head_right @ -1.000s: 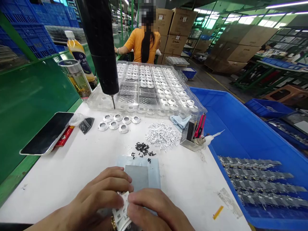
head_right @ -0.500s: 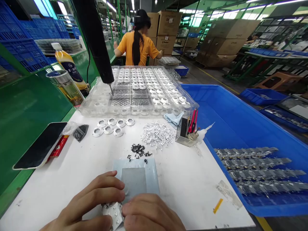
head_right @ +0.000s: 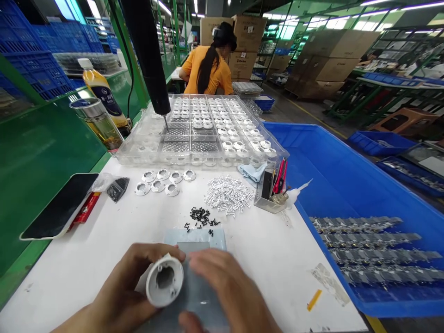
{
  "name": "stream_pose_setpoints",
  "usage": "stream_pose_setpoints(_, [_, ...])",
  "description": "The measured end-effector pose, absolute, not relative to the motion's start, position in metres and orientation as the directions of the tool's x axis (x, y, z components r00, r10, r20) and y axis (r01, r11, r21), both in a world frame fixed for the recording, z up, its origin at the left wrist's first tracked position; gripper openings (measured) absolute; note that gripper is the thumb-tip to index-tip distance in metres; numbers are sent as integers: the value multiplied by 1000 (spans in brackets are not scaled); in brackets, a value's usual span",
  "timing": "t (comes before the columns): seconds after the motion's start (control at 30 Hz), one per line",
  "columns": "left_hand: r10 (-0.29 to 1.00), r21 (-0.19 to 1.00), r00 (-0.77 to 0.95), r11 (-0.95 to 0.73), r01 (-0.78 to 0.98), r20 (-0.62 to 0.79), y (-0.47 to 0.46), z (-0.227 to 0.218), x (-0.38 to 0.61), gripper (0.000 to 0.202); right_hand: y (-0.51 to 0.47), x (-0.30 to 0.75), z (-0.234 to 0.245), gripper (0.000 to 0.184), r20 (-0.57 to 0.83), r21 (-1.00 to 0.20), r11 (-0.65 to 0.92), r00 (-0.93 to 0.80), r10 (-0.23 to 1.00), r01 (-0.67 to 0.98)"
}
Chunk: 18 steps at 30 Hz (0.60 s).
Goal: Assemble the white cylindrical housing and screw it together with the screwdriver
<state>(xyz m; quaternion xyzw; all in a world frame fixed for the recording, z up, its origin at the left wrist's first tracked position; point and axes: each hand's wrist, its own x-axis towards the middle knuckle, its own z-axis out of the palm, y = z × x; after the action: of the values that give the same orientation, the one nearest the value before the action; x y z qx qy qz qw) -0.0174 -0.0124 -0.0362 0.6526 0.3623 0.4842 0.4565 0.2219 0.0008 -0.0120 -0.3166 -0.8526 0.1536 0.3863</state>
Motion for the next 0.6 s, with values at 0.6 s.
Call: stream_pose_setpoints(0.6, [937, 981, 290, -195, -25, 194, -8, -43, -10, 61, 87, 195, 41, 32, 457, -668, 520, -257, 851, 533])
